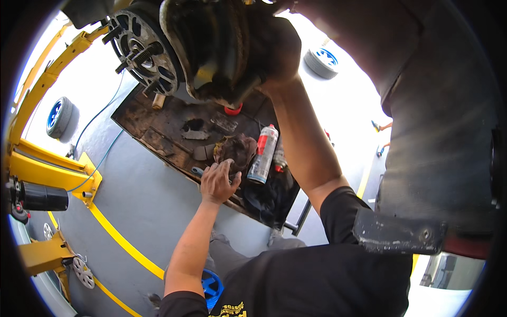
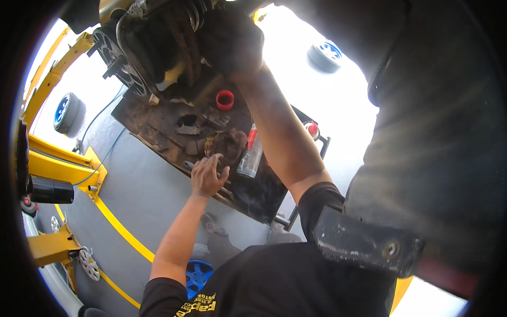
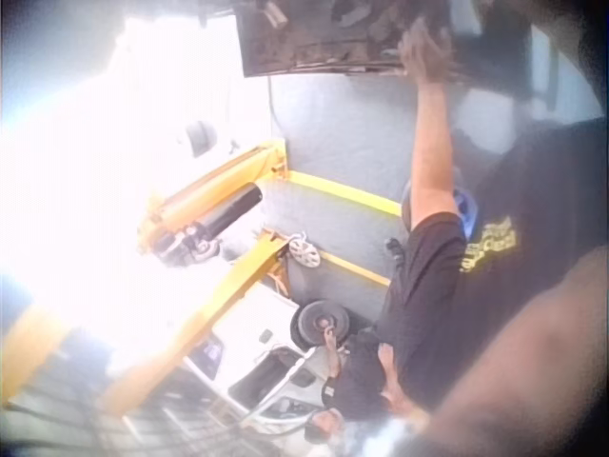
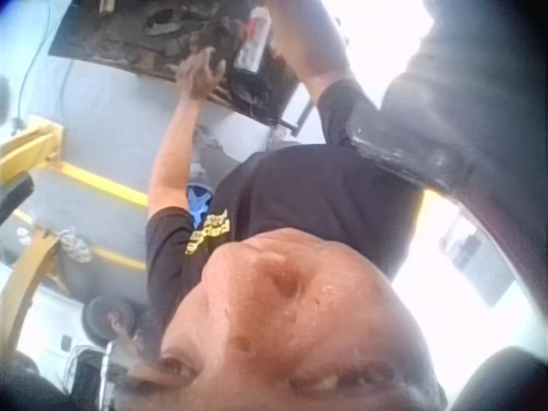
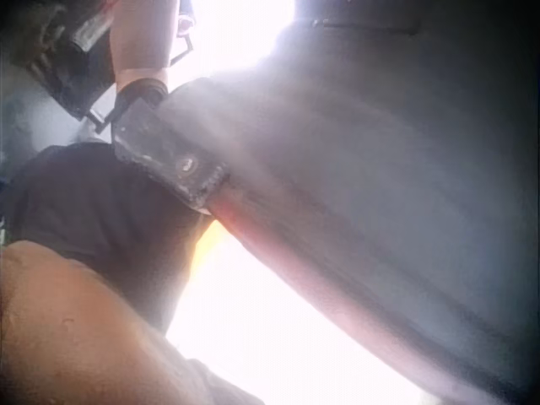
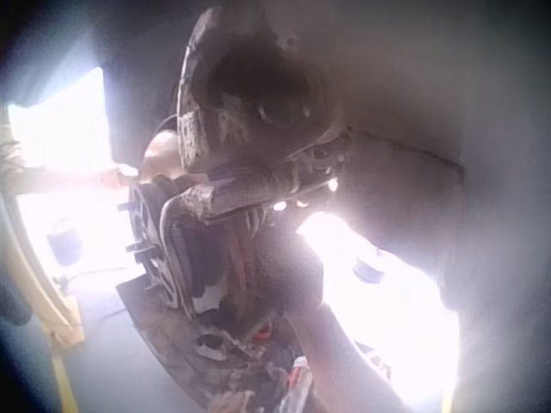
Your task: The person works on a vehicle's front suspension and brake assembly while the car is raised on a lift. They use a wrench and spray lubricant on bolts, then manipulate and install a metal suspension component into place.
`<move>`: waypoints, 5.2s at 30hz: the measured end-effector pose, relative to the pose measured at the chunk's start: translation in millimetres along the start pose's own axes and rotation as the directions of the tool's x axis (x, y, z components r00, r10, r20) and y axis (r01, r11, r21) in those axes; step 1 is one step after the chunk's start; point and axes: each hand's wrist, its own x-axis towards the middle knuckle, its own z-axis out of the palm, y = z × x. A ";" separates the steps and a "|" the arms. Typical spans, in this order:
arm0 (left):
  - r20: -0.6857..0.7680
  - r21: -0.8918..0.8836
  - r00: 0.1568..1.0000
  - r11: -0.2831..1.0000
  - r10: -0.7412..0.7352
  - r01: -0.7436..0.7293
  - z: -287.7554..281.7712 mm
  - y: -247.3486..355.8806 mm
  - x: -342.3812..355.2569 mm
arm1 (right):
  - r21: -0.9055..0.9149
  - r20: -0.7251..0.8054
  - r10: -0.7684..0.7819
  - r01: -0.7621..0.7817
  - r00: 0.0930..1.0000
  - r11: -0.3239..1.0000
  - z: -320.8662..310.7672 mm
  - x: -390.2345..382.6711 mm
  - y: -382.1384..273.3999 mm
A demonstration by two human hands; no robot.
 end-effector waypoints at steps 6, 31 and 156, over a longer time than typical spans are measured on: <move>0.044 -0.022 0.999 1.000 -0.014 0.014 -4.4 0.4 0.7 | 0.293 0.151 0.072 -0.114 0.986 0.949 -13.8 17.5 38.3; 0.040 0.017 0.998 0.999 -0.043 0.043 -2.4 1.8 0.4 | 0.049 -0.055 -0.043 0.045 0.998 0.998 -0.7 15.0 4.7; 0.003 -0.094 0.610 -0.608 0.792 0.789 -83.5 44.7 217.8 | 0.586 0.650 0.559 -0.808 0.515 0.063 -90.7 -61.7 16.4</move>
